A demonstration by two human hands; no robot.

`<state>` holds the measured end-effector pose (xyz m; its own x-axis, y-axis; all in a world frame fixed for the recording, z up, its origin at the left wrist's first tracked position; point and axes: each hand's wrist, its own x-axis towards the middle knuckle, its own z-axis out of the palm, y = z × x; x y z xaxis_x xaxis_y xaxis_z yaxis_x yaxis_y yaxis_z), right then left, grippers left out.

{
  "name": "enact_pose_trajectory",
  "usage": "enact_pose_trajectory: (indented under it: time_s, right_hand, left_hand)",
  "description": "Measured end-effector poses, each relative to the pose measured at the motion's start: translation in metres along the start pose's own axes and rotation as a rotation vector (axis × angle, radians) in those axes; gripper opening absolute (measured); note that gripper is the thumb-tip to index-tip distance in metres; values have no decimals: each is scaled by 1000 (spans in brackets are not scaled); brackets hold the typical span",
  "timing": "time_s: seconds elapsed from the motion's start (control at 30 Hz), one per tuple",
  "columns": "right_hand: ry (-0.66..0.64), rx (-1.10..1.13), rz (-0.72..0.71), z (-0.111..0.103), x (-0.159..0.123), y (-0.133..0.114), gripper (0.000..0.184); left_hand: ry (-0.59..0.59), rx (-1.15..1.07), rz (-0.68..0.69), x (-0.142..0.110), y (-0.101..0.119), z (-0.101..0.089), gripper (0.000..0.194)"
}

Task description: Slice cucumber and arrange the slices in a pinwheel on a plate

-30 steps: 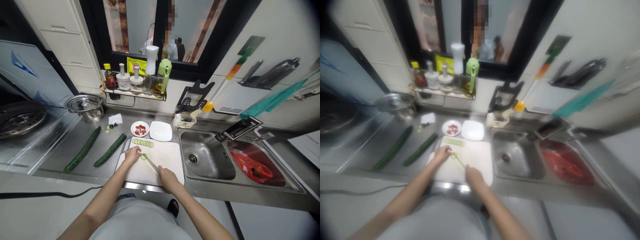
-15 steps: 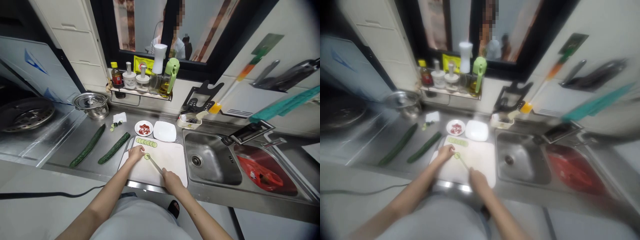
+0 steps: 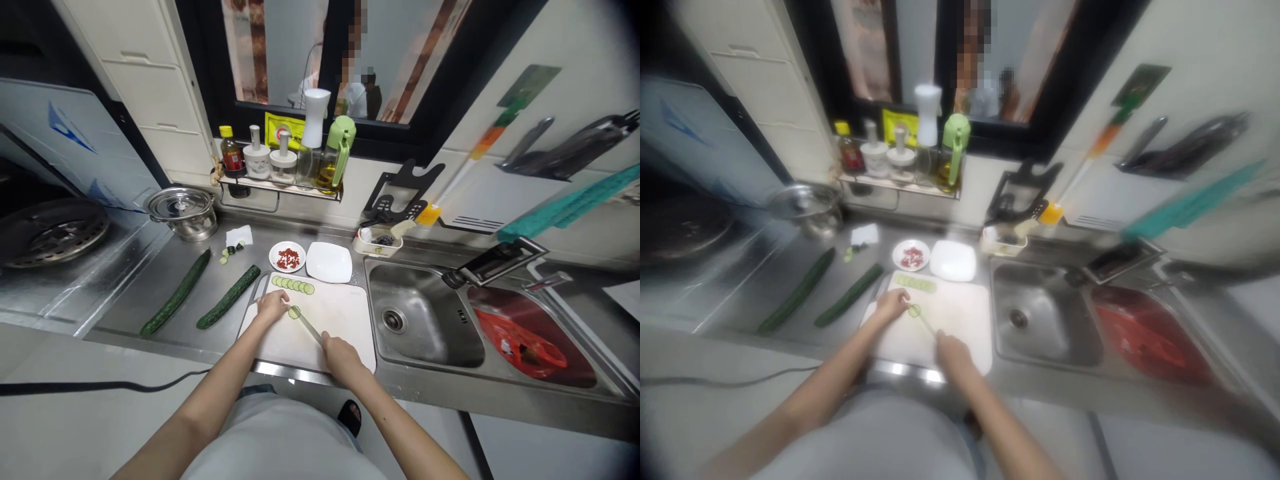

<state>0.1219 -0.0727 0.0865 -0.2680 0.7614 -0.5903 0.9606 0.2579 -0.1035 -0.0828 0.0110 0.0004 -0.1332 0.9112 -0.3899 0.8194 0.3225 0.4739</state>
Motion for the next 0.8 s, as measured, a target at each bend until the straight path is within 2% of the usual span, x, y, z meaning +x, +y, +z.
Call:
enact_pose_trajectory:
  time_s: [0.23,0.6,0.8]
  right_hand:
    - [1,-16,-2,-5,4,4,30]
    - [23,-88,-67,-5,12,12,34]
    - [24,-51,-65,-2,5,16,31]
  left_hand:
    - [8,14,3,-2,2,-2,21]
    - [18,7,1,-3,3,-3,22]
    - [18,-1,7,-3,2,-4,20]
